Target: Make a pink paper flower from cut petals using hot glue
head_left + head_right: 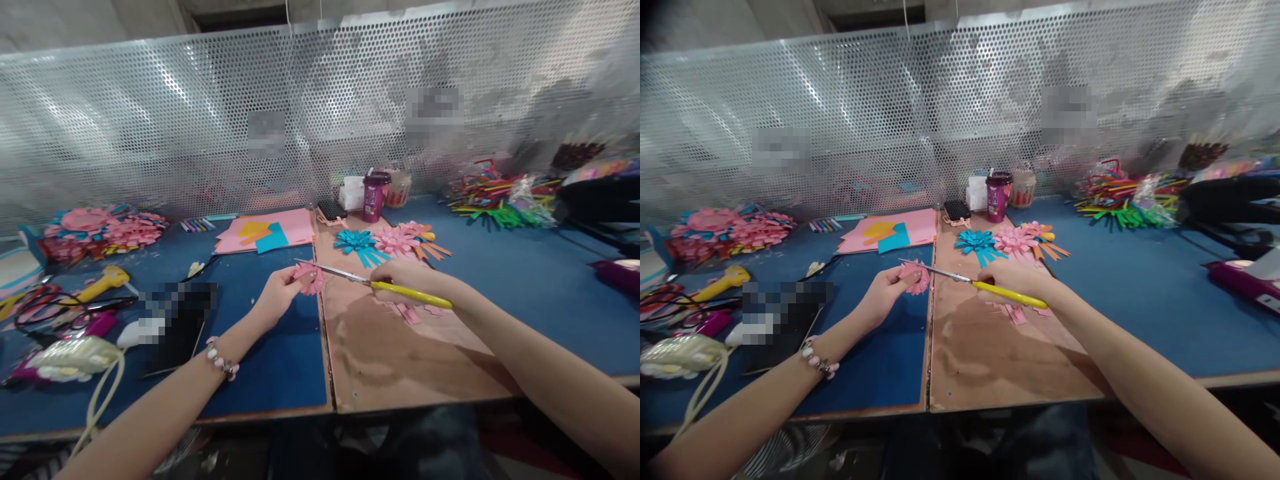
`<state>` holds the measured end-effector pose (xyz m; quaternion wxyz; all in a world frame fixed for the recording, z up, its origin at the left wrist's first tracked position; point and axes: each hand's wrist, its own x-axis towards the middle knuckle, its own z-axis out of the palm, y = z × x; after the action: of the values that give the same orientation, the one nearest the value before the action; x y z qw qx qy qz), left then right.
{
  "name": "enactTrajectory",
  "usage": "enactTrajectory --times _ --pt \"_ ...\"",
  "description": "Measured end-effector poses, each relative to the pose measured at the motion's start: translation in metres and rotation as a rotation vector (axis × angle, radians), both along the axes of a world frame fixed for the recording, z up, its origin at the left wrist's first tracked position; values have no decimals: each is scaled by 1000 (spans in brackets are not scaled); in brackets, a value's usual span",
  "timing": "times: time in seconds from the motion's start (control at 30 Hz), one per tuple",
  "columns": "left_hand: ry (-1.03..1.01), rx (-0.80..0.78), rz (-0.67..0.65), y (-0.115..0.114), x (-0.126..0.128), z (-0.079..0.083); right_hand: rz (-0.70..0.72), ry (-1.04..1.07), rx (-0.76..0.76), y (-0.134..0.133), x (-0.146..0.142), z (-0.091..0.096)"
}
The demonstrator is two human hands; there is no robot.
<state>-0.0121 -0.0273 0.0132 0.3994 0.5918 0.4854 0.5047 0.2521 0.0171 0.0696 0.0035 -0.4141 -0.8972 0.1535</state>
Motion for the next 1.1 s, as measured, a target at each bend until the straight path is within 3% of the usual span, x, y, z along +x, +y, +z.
enactTrajectory --times 0.43,0.8,1.1 --pt "50 20 -52 -3 1 5 81 3 20 1 2 2" --pt "60 -53 -108 0 -1 1 60 5 3 8 7 -8" --pt "-26 -123 -76 -2 2 2 0 -24 68 10 3 -10"
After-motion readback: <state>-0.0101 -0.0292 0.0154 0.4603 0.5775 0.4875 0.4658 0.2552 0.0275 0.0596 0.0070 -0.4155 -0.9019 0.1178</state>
